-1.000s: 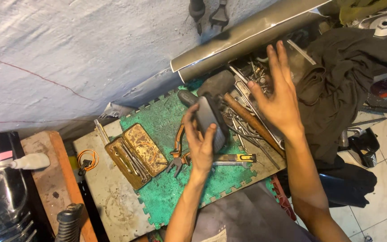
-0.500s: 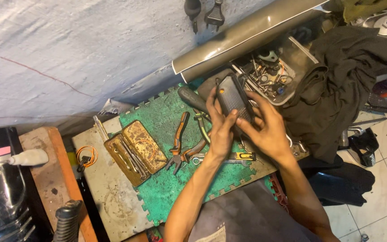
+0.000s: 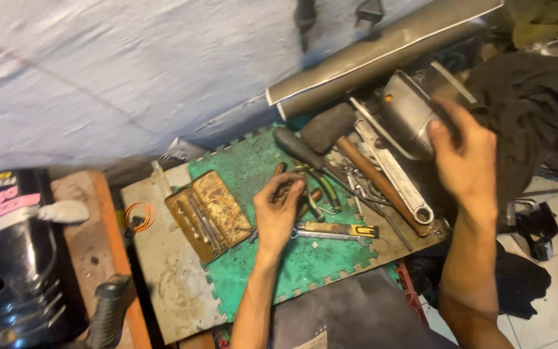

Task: The person works on a motorcycle handlebar assembly on a cluttered workbench. They use a hammer to tap a metal component on the handlebar, then use pliers to adjust a part near the grip. The person also handles a spray can and a yellow cloth during the process.

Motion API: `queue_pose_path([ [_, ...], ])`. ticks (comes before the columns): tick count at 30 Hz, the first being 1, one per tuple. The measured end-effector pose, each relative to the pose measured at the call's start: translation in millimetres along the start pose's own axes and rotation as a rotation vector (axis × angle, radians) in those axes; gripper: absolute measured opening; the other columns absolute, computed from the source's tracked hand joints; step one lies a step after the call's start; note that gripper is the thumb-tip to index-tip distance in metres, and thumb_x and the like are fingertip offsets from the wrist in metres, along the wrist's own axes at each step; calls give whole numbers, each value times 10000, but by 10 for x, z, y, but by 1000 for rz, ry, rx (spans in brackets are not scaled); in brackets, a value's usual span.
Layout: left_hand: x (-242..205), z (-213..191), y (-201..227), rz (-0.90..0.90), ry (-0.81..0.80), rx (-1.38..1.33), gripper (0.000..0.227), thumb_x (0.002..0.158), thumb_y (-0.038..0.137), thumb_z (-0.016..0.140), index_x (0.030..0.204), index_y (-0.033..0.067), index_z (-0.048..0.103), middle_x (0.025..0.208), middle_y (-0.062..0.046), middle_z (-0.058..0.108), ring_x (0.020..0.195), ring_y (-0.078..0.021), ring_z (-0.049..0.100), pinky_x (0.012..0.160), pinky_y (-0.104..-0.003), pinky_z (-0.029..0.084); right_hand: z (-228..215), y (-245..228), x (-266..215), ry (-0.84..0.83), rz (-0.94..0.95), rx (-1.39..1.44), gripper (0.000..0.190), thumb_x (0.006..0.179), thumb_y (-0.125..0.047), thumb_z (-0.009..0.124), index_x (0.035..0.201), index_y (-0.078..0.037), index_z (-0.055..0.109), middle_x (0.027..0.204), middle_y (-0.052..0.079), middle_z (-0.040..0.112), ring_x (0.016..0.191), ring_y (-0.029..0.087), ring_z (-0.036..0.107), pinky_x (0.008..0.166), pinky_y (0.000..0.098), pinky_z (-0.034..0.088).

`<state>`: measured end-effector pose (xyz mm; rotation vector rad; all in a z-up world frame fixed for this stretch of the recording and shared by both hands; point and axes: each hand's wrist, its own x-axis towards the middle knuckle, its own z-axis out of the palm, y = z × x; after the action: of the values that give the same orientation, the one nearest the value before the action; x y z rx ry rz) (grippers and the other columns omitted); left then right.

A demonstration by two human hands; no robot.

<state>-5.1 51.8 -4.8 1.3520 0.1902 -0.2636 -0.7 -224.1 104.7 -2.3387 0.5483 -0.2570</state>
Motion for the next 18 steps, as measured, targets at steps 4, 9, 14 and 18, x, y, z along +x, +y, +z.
queue_pose_path([
  [4,-85,-310,-4,135,116,-42,184,945,77,736,1108,-6,715,862,-23,676,760,-28,627,639,-197,559,94,161,115,-33,-362,-59,317,1071,-120,665,1367,-7,675,1138,277,708,968,289,711,854,405,533],
  [9,-248,-425,240,18,197,-35,171,929,136,729,1011,-13,710,743,-46,682,493,-72,567,419,-231,428,180,143,86,-20,-312,-391,185,1098,-106,695,1233,20,709,991,273,722,961,379,701,859,473,545],
  [14,-371,-745,100,277,332,107,185,1019,163,684,1042,-18,715,823,-8,678,703,-25,577,587,-212,461,435,568,34,34,-383,-161,186,1053,-78,650,1192,45,640,1084,200,681,954,326,657,886,416,514],
  [18,-479,-891,171,269,418,165,183,1015,158,681,1054,-15,728,774,-19,614,679,-67,497,587,-238,392,668,550,-83,140,-557,-145,149,1060,-26,631,1183,42,679,1096,168,694,992,261,656,938,330,515],
])
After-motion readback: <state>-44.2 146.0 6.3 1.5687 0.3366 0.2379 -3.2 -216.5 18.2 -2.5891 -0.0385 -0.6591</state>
